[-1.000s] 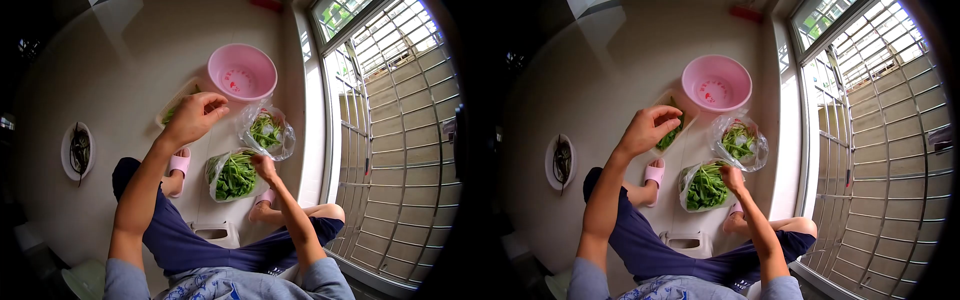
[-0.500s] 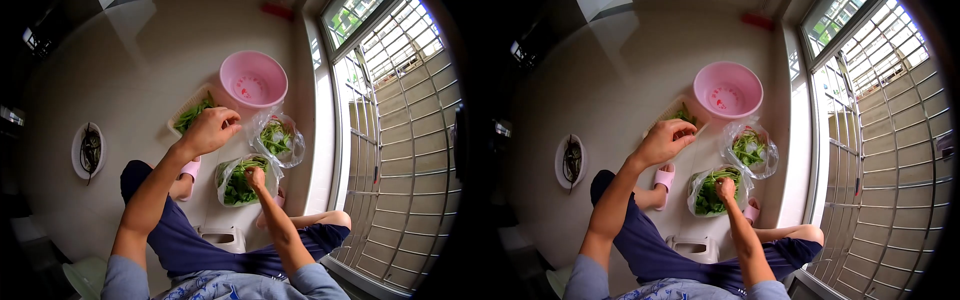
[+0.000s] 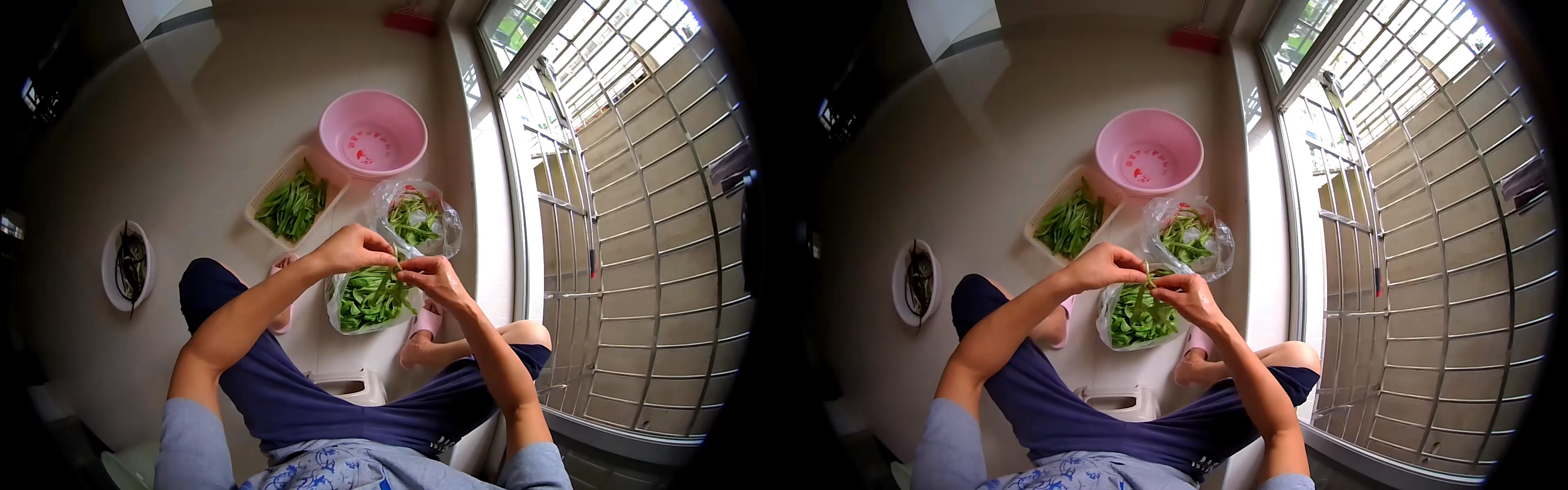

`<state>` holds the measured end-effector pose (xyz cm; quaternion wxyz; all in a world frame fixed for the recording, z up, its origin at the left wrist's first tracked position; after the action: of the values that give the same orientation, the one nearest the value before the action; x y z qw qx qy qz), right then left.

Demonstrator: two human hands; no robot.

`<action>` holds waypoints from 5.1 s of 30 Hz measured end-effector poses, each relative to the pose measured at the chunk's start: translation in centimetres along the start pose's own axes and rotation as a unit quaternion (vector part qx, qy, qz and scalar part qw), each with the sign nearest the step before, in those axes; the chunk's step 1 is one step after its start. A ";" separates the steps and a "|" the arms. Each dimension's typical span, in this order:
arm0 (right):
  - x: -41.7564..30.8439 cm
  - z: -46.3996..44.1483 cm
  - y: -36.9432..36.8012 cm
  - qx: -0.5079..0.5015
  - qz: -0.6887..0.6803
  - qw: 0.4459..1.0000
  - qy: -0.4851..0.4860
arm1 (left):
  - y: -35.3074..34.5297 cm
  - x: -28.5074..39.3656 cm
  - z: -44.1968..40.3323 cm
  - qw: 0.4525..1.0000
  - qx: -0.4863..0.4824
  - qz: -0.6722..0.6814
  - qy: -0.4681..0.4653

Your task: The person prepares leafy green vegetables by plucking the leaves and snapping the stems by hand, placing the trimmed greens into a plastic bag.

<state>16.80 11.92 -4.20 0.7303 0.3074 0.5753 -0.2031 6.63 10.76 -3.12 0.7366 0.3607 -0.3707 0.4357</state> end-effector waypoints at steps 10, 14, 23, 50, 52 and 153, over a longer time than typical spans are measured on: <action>1.6 0.3 -0.6 0.003 -0.113 0.993 -0.032 | -1.6 -4.0 -1.5 0.934 -0.043 0.333 0.122; 2.3 0.2 -0.4 -0.003 -0.141 0.989 -0.045 | -1.7 -5.8 -1.9 0.904 -0.045 0.390 0.170; 3.0 0.3 0.0 0.011 -0.152 0.988 -0.039 | -3.0 -5.9 -2.2 0.877 -0.097 0.426 0.198; 7.2 1.3 -2.5 0.068 -0.501 0.847 -0.166 | -3.9 -4.5 -1.7 0.905 -0.030 0.404 0.133; 7.1 1.3 -2.3 0.072 -0.573 0.799 -0.169 | -4.0 -4.0 -1.5 0.901 -0.038 0.411 0.130; 2.3 1.6 -3.1 -0.056 -0.481 0.867 -0.121 | -3.2 0.1 -0.5 0.961 -0.066 0.266 0.046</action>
<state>16.48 8.68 -6.83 0.6219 -0.0757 0.5696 -0.5320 9.64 10.08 -3.96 0.6323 0.1797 -0.4471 0.6066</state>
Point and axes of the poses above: each hand's wrist, its own z-axis away from the middle knuckle, its own y-axis out of the back of the hand, x = y × z, the point moved 10 cm from there along -z, towards the middle knuckle, and after that the axes turned 12 degrees about y, right-handed, at the moved point
